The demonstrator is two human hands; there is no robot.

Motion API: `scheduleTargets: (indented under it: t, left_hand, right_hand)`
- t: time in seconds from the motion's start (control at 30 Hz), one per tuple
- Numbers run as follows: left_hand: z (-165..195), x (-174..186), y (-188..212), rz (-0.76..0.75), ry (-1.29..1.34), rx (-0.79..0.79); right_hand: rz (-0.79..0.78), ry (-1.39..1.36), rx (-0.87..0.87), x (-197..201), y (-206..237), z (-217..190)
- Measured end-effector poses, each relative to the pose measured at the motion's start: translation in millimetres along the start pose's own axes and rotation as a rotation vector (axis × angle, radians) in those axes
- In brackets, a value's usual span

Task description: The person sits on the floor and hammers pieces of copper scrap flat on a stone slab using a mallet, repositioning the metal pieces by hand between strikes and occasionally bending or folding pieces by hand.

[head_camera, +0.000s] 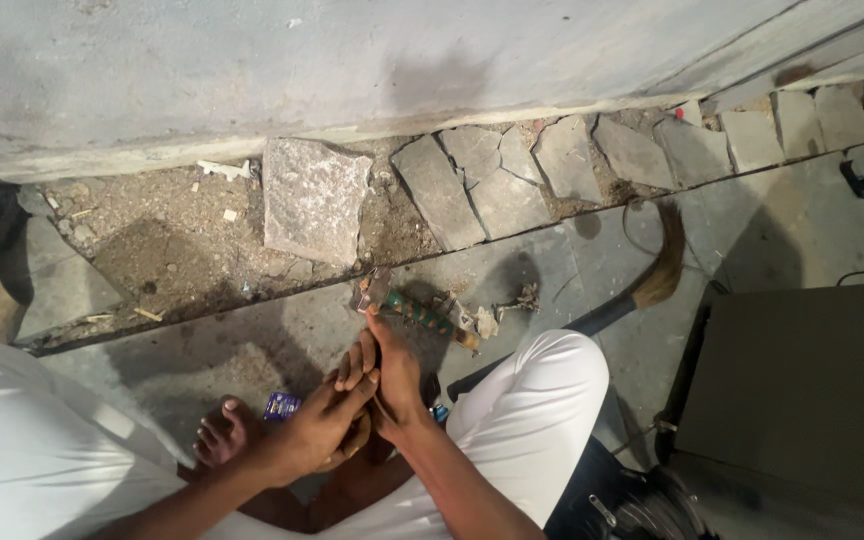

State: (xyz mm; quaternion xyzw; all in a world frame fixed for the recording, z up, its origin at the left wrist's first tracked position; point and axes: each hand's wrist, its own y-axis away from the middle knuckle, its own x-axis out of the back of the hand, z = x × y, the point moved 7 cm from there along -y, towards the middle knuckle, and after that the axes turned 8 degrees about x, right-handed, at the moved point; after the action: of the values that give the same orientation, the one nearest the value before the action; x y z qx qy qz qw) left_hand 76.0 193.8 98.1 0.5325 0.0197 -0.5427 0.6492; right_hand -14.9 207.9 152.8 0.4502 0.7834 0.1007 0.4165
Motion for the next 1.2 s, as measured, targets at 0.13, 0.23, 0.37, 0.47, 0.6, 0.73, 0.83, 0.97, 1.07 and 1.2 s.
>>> scheduleTargets:
  t: [0.13, 0.23, 0.37, 0.47, 0.6, 0.73, 0.83, 0.97, 1.07, 1.2]
  left_hand:
    - [-1.1, 3.1, -3.3, 0.062, 0.019, -0.032]
    - [0.9, 0.8, 8.0, 0.118, -0.033, -0.004]
    - [11.3, -10.5, 21.7, 0.115, -0.005, -0.004]
    - [17.2, -20.1, 32.4, 0.092, 0.041, 0.011]
    - [30.2, -19.9, 33.1, 0.165, 0.074, 0.118]
    - [57.1, -12.0, 22.6, 0.138, -0.032, 0.163]
    - [73.9, -6.3, 9.0, 0.157, -0.331, 0.137]
    - [72.7, 4.0, -13.1, 0.200, -0.458, 0.209]
    - [67.1, 16.9, -23.6, 0.186, -0.640, 0.196]
    - [64.5, 34.8, -35.1, 0.189, -0.804, 0.078]
  right_hand:
    - [0.001, 0.022, 0.054, -4.8, 2.6, -5.2]
    - [0.067, 0.062, 0.056, -5.1, 2.5, -6.1]
    - [0.107, 0.076, 0.097, -4.0, -0.1, -8.5]
    - [0.108, 0.054, 0.096, 0.0, -3.6, -5.3]
    - [0.105, 0.040, 0.038, 6.7, -17.3, 4.8]
    - [0.163, -0.015, -0.010, 16.1, -40.6, 11.9]
    - [0.215, -0.085, 0.076, 27.6, -58.4, 6.6]
    - [0.378, -0.156, -0.023, 60.9, -67.7, 20.0]
    - [0.375, -0.219, -0.075, 80.6, -74.9, 33.4]
    - [0.388, -0.219, 0.032, 100.5, -90.0, 35.1]
